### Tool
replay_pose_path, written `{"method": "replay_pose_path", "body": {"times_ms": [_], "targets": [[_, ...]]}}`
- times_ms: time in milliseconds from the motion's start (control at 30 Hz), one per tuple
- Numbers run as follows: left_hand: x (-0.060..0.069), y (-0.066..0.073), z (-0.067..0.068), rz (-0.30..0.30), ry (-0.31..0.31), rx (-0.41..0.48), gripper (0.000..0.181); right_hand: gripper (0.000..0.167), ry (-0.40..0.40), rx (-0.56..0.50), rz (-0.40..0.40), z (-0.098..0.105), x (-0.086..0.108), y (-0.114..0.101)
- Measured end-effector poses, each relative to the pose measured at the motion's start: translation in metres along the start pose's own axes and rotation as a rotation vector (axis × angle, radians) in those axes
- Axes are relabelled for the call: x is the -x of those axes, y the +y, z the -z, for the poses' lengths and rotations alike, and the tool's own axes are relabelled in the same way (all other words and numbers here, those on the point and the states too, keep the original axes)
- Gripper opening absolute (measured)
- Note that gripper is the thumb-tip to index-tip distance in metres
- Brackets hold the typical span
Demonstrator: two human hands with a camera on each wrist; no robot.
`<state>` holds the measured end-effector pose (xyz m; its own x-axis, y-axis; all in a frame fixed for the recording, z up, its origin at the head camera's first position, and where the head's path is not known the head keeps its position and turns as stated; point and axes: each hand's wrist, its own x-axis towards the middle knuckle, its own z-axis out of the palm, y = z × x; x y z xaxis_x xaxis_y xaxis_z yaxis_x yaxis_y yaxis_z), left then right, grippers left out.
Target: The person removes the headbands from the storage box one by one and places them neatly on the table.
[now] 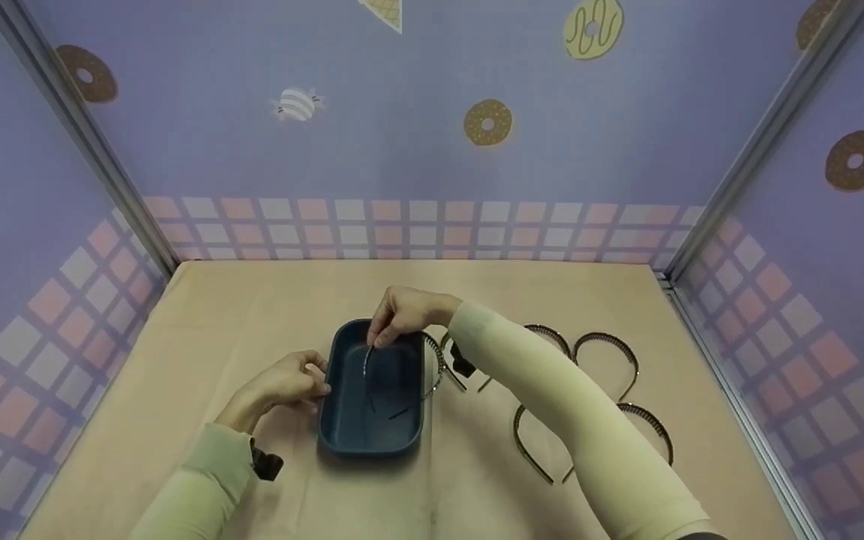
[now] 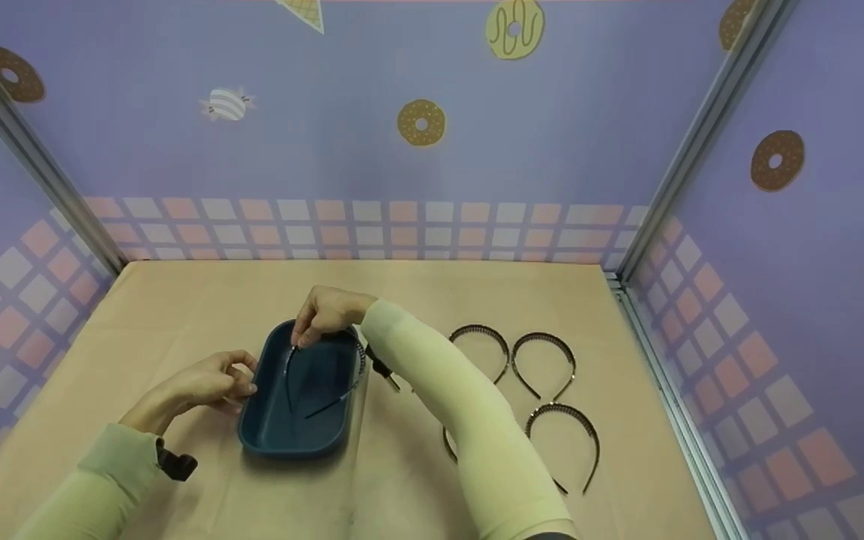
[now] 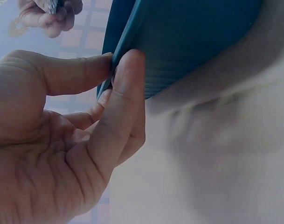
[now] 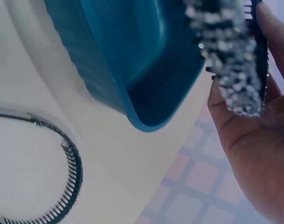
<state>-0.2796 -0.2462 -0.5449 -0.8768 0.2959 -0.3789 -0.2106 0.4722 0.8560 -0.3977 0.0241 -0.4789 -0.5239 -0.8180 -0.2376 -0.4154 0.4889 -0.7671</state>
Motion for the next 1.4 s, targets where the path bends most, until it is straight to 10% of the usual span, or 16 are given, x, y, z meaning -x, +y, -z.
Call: {"method": "replay_pose_path", "body": {"times_ms": [700, 1400], "targets": [[0.001, -0.002, 0.001, 0.014, -0.005, 0.0, 0.04, 0.012, -0.158, 0.049, -0.028, 0.004, 0.056, 0.036], [-0.002, -0.001, 0.0, 0.016, 0.001, 0.001, 0.039, 0.013, -0.236, 0.168, -0.07, -0.039, 0.081, 0.088]]}}
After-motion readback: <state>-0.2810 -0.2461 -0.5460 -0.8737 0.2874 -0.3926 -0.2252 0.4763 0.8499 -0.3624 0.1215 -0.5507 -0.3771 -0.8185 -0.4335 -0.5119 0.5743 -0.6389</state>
